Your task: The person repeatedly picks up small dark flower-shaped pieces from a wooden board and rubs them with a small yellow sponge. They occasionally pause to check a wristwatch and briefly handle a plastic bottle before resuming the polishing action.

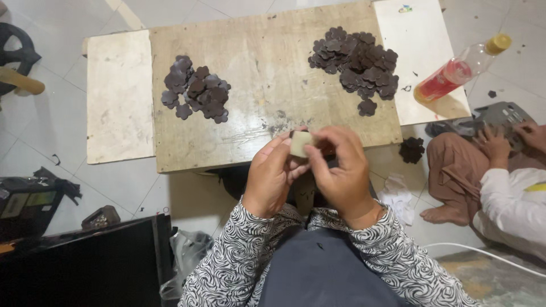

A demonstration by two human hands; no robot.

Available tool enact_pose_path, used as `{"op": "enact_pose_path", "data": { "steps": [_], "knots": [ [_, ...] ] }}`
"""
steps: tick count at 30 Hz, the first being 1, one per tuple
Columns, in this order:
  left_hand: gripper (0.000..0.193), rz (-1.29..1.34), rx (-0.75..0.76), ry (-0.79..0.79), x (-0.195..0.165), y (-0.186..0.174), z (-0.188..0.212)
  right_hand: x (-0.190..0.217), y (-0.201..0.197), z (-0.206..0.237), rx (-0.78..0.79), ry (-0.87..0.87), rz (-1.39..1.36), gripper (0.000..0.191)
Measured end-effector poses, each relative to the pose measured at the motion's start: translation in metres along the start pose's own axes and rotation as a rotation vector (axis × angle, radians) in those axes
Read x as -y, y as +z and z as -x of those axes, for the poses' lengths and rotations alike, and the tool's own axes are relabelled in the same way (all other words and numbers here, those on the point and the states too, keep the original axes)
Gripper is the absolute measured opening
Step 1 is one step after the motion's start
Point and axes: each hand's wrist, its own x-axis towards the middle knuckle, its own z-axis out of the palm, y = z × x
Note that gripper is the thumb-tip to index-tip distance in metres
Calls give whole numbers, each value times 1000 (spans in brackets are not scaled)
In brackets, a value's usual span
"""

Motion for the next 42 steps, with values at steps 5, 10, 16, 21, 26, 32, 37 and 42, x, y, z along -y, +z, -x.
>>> {"op": "enact_pose_path", "data": {
  "steps": [5,10,16,21,26,32,37,42],
  "knots": [
    [39,-71,26,70,3,7,0,-7,-3,2,38,-303,319,31],
    [41,-42,-26,8,-4,10,5,-7,-11,-2,-20,-152,99,22],
    [39,-27,20,93,0,7,1,-3,-5,2,87,-303,191,22],
    [37,-91,-43,120,8,4,1,-7,6,7,44,-194,201,19],
    [37,-121,-40,52,9,7,0,-14,-4,-12,0,-136,228,16],
    [38,-84,-38,111,8,5,-1,-6,-4,2,22,-280,240,18],
    [40,15,-49,68,2,6,1,-11,-3,1,26,-250,268,20],
    [39,-65,-120,88,-3,6,2,-8,-11,1,-38,-289,208,22]
  ]
}}
